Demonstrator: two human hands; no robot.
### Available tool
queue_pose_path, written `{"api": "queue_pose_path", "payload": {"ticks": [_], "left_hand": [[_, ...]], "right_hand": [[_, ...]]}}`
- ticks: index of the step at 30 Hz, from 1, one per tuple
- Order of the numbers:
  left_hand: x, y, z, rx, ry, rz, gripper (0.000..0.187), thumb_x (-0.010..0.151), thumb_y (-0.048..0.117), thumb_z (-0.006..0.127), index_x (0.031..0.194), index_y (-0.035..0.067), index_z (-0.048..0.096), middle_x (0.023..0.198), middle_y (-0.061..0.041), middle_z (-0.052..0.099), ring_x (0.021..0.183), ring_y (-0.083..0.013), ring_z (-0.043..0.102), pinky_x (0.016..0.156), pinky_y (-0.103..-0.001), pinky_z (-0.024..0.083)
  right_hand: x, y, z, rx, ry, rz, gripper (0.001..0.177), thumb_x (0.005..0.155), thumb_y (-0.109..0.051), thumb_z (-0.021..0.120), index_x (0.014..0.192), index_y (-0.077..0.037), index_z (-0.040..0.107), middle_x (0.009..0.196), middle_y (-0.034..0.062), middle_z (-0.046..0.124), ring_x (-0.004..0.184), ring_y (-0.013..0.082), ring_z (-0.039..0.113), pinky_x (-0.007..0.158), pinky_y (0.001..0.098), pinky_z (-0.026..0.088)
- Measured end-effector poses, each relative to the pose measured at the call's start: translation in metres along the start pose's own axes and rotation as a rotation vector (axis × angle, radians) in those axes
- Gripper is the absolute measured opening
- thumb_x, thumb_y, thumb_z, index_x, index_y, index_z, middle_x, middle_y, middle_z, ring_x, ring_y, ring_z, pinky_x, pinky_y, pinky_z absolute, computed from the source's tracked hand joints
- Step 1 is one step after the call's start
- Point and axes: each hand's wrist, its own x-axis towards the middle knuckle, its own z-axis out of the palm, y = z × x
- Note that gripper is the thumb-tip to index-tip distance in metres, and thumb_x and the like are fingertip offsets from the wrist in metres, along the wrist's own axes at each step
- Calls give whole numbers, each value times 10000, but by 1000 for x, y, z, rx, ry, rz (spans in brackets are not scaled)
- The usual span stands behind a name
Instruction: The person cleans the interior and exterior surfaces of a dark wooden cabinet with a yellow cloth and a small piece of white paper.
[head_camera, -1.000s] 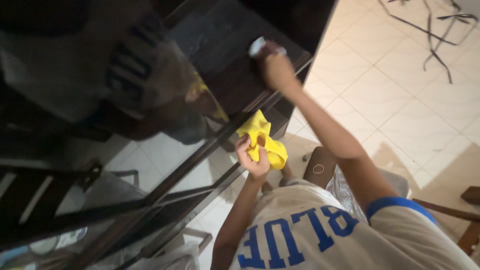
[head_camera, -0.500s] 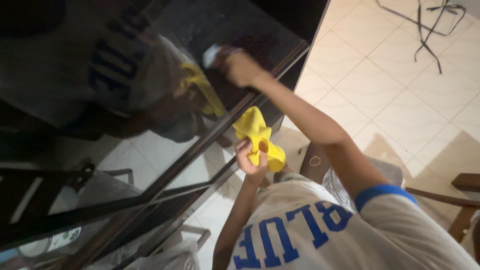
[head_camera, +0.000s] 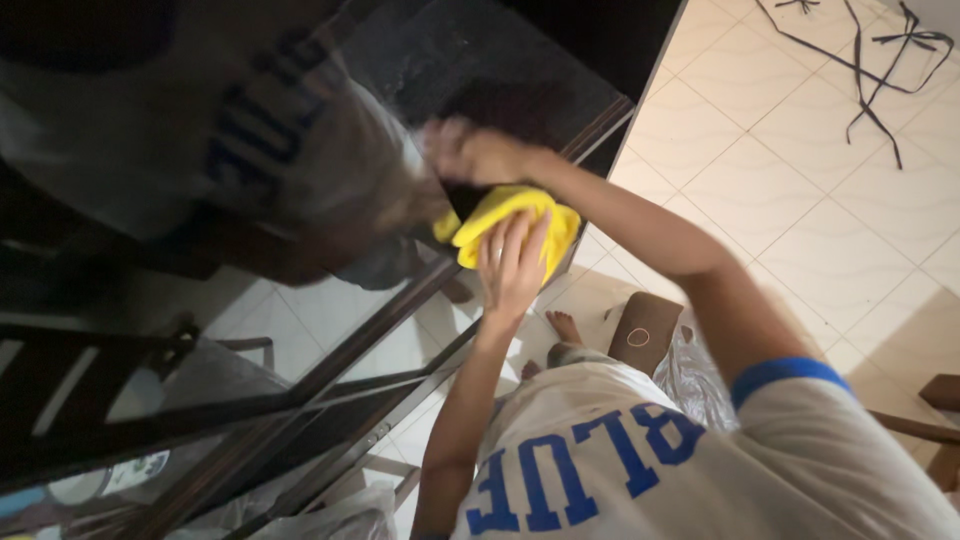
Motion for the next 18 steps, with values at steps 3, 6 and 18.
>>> {"api": "queue_pose_path", "payload": {"ticks": [3, 6, 18], "left_hand": [[16, -2, 21, 113, -132, -99, 485, 870, 187, 766, 1342, 118, 675, 1312, -106, 621, 1214, -321, 576, 1066, -470, 442], [15, 0, 26, 119, -214, -198, 597, 828, 260, 752, 1381, 74, 630, 1358, -142, 601, 1242, -338, 547, 1066, -473, 420], [8, 4, 51, 300, -202, -291, 571, 868, 372, 709, 1373, 118, 633, 1342, -106, 636, 1246, -283, 597, 1034, -409, 444]], "right_hand": [[2, -6, 6, 107, 109, -714, 565, 1147, -360, 417, 1403, 97, 627, 1529, 264, 512, 1407, 412, 427, 1147, 473, 292], [16, 6, -11, -326, 260, -370, 483, 1150, -367, 404, 1202, 2, 711, 1425, 177, 611, 1388, 388, 530, 1153, 423, 364], [37, -23, -13, -80, -2, -308, 685, 1075, -530, 452, 1505, 1, 493, 1611, 197, 366, 1483, 374, 356, 1222, 422, 290]]}}
